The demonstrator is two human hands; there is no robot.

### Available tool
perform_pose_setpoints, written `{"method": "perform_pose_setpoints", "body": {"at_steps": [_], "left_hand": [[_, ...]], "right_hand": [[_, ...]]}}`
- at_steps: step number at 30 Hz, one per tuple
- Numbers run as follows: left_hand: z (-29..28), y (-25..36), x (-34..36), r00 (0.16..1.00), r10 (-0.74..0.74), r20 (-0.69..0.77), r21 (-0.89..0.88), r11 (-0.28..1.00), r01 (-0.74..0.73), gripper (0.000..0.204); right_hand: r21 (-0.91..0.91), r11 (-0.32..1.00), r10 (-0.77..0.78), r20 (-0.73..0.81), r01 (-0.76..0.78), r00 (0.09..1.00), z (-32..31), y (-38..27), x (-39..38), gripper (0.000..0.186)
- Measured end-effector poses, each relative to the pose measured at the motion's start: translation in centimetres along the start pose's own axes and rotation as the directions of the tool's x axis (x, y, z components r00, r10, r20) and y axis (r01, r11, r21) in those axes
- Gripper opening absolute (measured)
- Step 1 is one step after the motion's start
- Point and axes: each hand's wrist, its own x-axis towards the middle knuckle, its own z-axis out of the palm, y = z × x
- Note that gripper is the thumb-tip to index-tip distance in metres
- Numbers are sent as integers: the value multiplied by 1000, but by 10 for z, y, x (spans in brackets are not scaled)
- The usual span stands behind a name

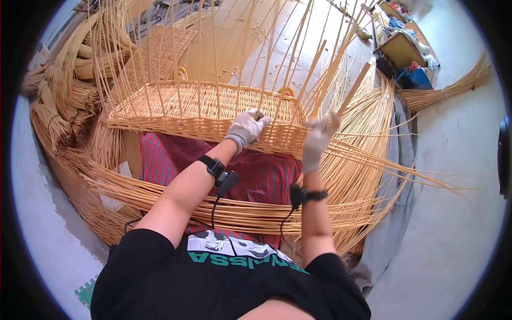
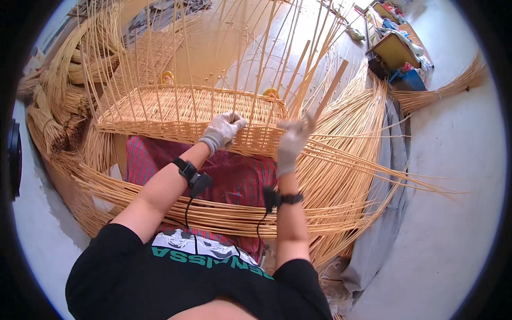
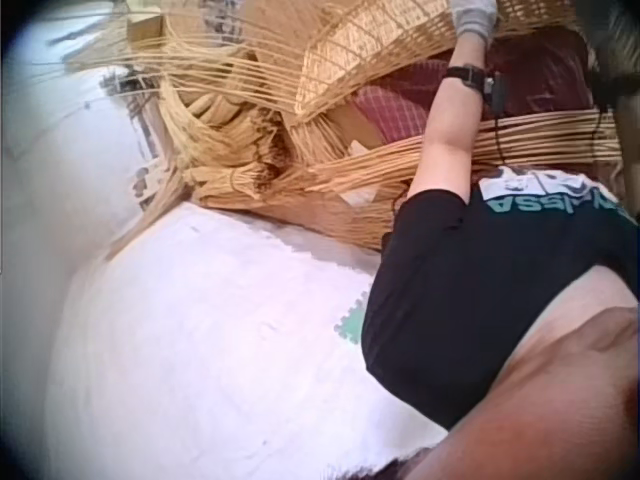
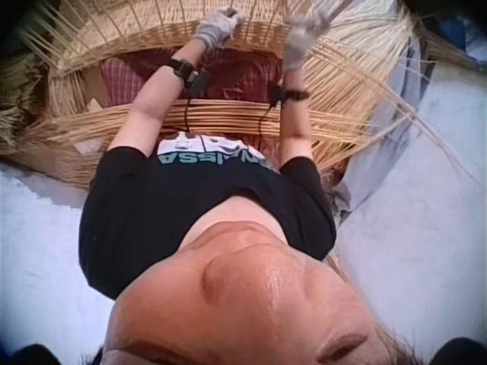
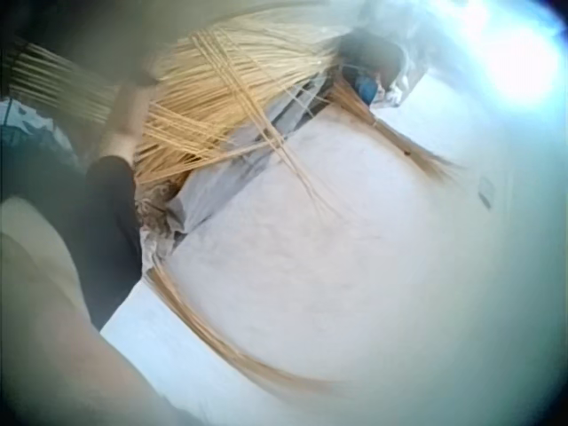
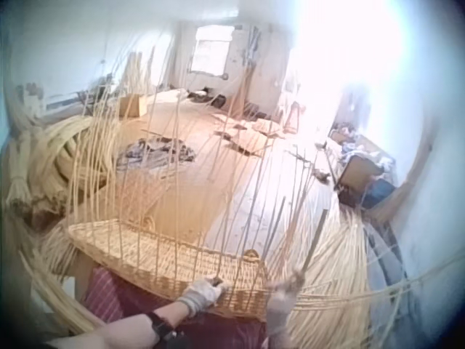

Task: Weave a wicker basket using long wooden strips.

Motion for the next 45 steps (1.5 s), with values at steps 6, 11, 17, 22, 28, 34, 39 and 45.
{"method": "perform_pose_setpoints", "body": {"at_steps": [6, 11, 17, 22, 28, 34, 39, 45], "left_hand": [[13, -18, 8, 987, 159, -26, -196, 967, -161, 40], [48, 15, -6, 898, 432, -79, -75, 896, -437, 40], [81, 11, 12, 993, 33, 117, 180, 982, -54, 35], [91, 4, 45, 984, 158, -87, 315, 941, -123, 38], [91, -13, 61, 970, 236, -58, 349, 915, -202, 37], [58, -25, 36, 952, 277, 128, 30, 959, -282, 57], [-73, -26, -52, 907, 274, 320, -106, 962, -253, 44], [-248, -118, -193, 990, 131, 51, 135, 981, -137, 17]], "right_hand": [[118, 905, 424, -173, -409, 889, -14, -28, -14, 16], [551, 731, 547, -120, -403, 828, -59, -35, -22, 20], [-387, 867, 366, 67, -314, 928, -20, -41, 46, 48], [-525, 847, 273, 298, -82, 915, 29, -23, 121, 91], [-161, 966, 110, -456, -203, 883, -63, 4, -27, 42], [-732, 678, 141, 35, -70, 989, -4, -18, -16, 31], [-993, 110, 594, 92, 33, 799, -65, 66, 57, 41], [-669, 742, 216, 179, -42, 960, -31, 12, -29, 31]]}}
